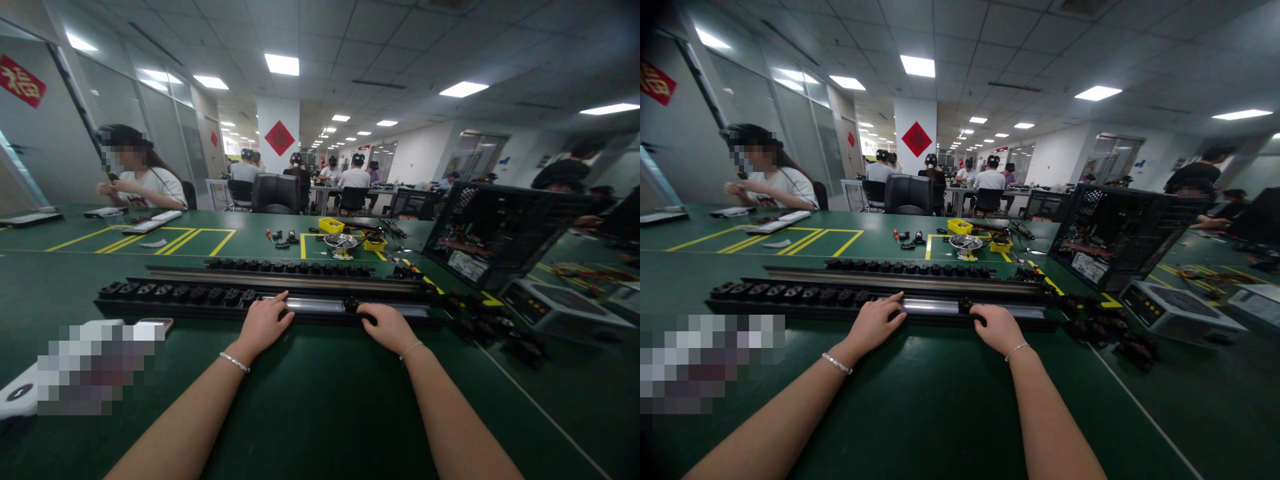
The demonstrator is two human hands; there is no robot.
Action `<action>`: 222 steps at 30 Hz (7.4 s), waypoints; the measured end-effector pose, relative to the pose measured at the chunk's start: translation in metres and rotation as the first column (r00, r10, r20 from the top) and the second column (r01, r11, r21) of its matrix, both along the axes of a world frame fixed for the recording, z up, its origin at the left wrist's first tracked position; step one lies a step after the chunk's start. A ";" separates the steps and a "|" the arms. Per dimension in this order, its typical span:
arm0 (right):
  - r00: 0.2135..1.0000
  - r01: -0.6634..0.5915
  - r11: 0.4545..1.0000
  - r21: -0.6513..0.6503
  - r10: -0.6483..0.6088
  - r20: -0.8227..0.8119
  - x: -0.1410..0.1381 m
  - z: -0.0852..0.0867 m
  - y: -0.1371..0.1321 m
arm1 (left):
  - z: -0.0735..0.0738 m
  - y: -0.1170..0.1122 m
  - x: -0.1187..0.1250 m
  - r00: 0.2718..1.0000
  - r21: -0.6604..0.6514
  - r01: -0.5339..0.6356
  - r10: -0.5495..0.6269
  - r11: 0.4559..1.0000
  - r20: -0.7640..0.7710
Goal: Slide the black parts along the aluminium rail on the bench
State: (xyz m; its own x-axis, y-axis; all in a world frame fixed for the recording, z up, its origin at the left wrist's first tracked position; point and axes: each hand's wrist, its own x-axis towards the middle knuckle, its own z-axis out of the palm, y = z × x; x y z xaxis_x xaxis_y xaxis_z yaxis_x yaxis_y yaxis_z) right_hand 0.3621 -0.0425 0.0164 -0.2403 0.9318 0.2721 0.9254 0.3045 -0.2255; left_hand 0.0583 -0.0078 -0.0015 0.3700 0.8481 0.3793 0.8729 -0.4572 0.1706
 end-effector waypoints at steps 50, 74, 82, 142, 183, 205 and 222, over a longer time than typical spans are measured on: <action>0.861 0.489 0.858 0.157 -0.447 -0.242 -0.036 -0.017 0.015 | 0.002 -0.001 0.001 1.000 -0.001 -0.011 0.011 1.000 0.005; 0.872 0.469 0.869 0.157 -0.428 -0.235 -0.033 -0.013 0.011 | 0.002 -0.002 0.001 1.000 -0.002 -0.006 0.006 1.000 0.014; 0.876 0.468 0.868 0.166 -0.430 -0.221 -0.033 -0.012 0.013 | 0.003 -0.002 0.002 1.000 -0.020 -0.011 0.011 1.000 0.023; 0.773 0.629 0.770 0.108 -0.605 -0.191 -0.025 -0.014 0.014 | 0.000 0.000 0.001 1.000 0.003 -0.004 0.004 1.000 -0.011; 0.748 0.656 0.753 0.061 -0.635 -0.193 -0.012 -0.008 0.011 | 0.003 -0.001 0.000 1.000 -0.015 -0.003 0.003 1.000 0.001; 0.735 0.667 0.743 0.052 -0.645 -0.208 -0.008 -0.007 0.011 | 0.002 -0.001 0.001 1.000 -0.019 -0.007 0.007 1.000 0.017; 0.703 0.700 0.713 0.041 -0.678 -0.216 0.000 -0.007 0.010 | 0.000 0.000 0.000 1.000 -0.004 -0.004 0.004 1.000 -0.009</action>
State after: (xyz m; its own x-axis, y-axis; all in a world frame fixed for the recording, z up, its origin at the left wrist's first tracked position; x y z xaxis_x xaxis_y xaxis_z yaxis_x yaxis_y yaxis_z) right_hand 0.3624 -0.0328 0.0093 0.5174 0.7785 0.3553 0.8353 -0.3694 -0.4071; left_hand 0.0580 -0.0077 -0.0014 0.3696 0.8512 0.3728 0.8763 -0.4527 0.1649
